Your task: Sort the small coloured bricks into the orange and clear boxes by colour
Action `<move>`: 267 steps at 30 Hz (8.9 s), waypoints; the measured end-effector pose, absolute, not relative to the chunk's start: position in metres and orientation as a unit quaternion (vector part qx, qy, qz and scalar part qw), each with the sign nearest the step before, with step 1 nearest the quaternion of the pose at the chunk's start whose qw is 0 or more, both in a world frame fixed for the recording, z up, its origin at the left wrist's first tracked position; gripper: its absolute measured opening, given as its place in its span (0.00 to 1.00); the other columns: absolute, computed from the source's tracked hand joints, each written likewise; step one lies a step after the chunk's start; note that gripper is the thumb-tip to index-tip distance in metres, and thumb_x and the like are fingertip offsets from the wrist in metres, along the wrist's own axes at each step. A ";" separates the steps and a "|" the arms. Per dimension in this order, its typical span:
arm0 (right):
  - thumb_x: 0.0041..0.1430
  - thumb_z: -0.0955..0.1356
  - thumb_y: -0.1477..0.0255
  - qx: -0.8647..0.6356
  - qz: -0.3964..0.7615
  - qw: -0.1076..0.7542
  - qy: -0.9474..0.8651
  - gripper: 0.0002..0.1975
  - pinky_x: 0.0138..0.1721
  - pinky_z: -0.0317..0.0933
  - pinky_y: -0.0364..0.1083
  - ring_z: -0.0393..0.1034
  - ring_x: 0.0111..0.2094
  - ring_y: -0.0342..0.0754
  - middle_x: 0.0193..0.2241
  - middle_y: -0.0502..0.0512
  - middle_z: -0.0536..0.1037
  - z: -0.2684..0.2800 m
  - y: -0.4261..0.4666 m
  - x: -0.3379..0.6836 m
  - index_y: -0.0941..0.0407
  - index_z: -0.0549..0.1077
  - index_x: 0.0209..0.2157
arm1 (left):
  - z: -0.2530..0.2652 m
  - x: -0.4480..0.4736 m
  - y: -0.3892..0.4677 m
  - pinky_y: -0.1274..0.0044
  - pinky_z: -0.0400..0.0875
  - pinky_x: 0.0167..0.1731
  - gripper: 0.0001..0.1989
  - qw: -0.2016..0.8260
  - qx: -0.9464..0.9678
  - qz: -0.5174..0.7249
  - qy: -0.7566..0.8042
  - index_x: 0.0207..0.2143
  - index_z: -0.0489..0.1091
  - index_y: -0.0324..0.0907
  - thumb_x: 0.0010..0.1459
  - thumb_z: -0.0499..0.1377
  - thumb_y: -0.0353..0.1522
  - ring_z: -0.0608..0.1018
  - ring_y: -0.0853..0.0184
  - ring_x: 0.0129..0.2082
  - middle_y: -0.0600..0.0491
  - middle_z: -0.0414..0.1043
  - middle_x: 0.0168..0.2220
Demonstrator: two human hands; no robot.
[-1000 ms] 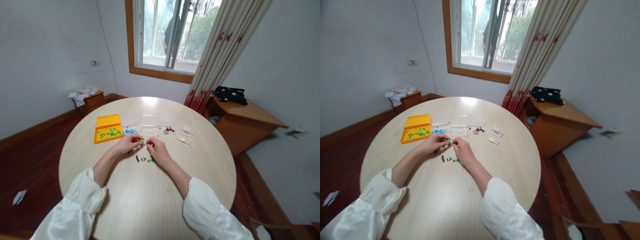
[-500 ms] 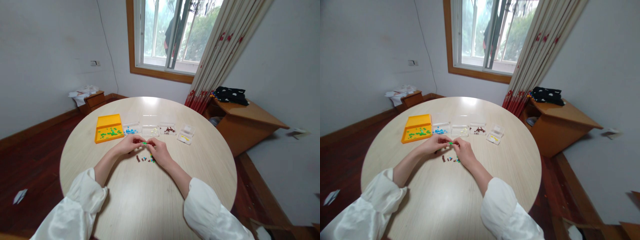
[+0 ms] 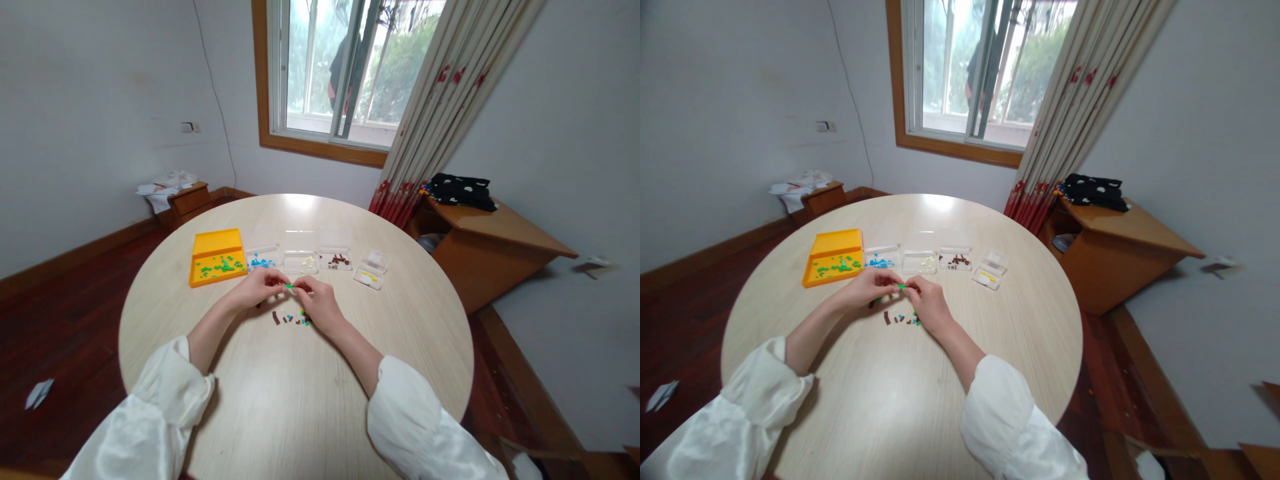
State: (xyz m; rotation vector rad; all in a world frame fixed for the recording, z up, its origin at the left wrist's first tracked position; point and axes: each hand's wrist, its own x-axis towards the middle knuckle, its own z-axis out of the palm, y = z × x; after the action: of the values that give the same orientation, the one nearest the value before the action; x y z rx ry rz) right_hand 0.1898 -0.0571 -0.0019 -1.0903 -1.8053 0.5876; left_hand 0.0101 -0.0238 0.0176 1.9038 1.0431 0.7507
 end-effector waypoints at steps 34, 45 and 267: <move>0.53 0.67 0.73 -0.424 0.280 0.512 -0.693 0.05 0.36 0.66 0.44 0.73 0.30 0.44 0.29 0.52 0.79 -0.002 -0.056 0.189 0.57 0.76 0.30 | 0.023 0.017 -0.030 0.77 0.66 0.29 0.16 0.477 0.701 0.347 0.401 0.30 0.72 0.36 0.43 0.65 0.40 0.73 0.69 0.28 0.50 0.73 0.27; 0.53 0.68 0.74 -0.427 0.279 0.508 -0.694 0.05 0.35 0.66 0.42 0.72 0.29 0.44 0.27 0.52 0.80 0.000 -0.057 0.187 0.57 0.77 0.29 | 0.022 0.017 -0.029 0.78 0.66 0.28 0.16 0.468 0.705 0.348 0.403 0.30 0.73 0.35 0.43 0.65 0.39 0.73 0.69 0.26 0.50 0.74 0.26; 0.50 0.66 0.76 -0.509 0.286 0.296 -0.756 0.07 0.29 0.59 0.42 0.67 0.26 0.42 0.24 0.53 0.77 0.020 -0.042 0.262 0.59 0.76 0.25 | 0.019 0.023 -0.017 0.76 0.74 0.32 0.12 0.615 0.405 0.547 0.399 0.24 0.72 0.35 0.33 0.70 0.25 0.77 0.69 0.23 0.52 0.74 0.22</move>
State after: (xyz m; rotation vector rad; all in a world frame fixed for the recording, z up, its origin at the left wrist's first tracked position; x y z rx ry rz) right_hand 0.2623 -0.0416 0.0203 -1.3549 -2.0107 0.7599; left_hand 0.0233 -0.0171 0.0193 0.9320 0.9193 1.2601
